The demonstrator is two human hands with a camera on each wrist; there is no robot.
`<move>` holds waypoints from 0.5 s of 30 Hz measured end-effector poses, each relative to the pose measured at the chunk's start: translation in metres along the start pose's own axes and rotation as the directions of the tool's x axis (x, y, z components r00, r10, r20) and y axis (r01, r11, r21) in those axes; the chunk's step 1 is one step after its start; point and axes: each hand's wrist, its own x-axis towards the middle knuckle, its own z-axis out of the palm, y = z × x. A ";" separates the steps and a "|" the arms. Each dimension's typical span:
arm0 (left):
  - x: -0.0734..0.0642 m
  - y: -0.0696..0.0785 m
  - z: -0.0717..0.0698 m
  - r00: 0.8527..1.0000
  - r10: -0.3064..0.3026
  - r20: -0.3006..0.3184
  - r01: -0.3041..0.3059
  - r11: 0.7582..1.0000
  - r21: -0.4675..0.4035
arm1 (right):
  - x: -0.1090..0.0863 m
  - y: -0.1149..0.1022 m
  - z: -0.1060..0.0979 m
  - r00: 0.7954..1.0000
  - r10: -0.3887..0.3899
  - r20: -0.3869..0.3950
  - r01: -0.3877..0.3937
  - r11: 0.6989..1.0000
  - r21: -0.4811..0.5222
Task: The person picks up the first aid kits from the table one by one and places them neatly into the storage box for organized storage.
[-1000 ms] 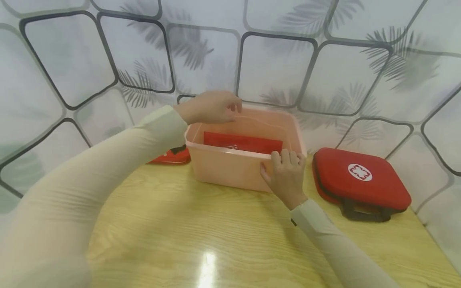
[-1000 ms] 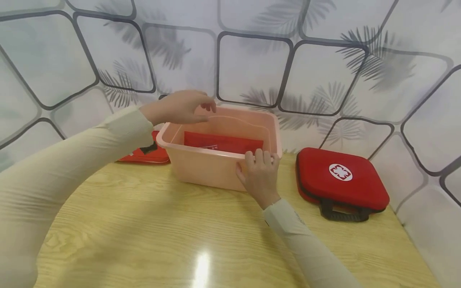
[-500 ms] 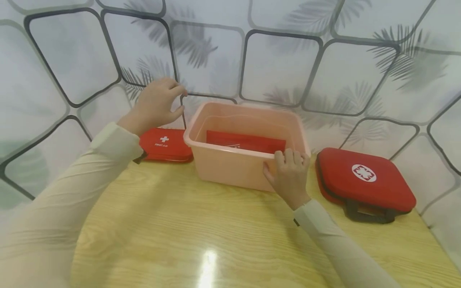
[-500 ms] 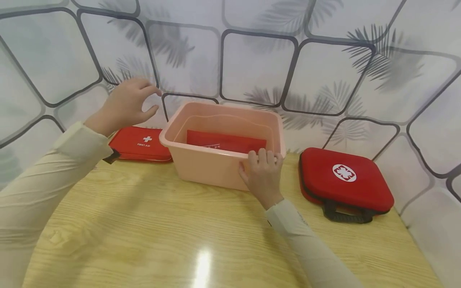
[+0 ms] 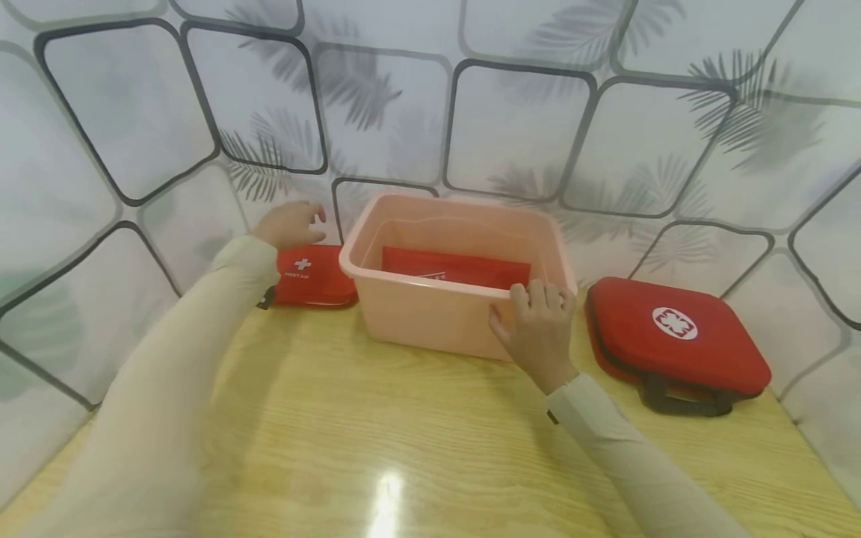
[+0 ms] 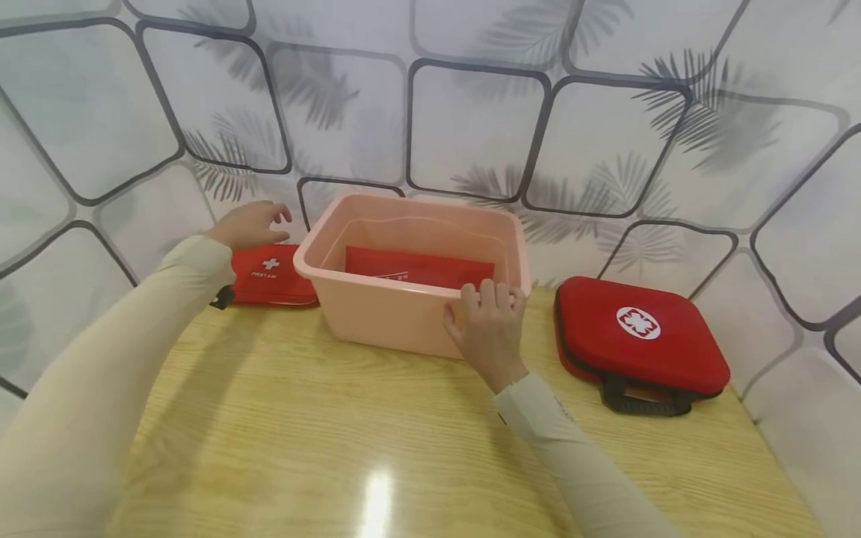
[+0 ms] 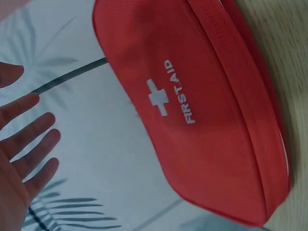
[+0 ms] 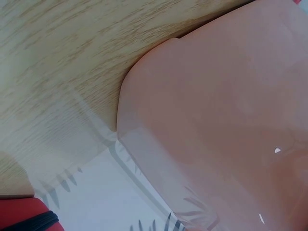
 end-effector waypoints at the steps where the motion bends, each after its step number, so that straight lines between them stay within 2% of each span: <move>1: 0.004 -0.002 0.004 1.000 -0.011 0.022 0.012 1.000 -0.021 | 0.000 0.000 0.000 1.000 0.002 0.002 -0.002 1.000 0.000; 6: 0.016 -0.006 0.019 0.989 -0.075 0.131 0.084 0.994 -0.067 | -0.001 0.001 0.000 1.000 -0.001 0.007 0.001 1.000 -0.005; 10: 0.020 -0.010 0.030 0.972 -0.132 0.197 0.145 0.988 -0.057 | 0.000 0.002 0.000 1.000 -0.007 0.008 0.007 1.000 -0.011; 15: 0.020 -0.015 0.044 0.947 -0.162 0.279 0.184 0.981 -0.055 | -0.001 0.002 0.001 1.000 -0.006 0.012 0.006 1.000 -0.005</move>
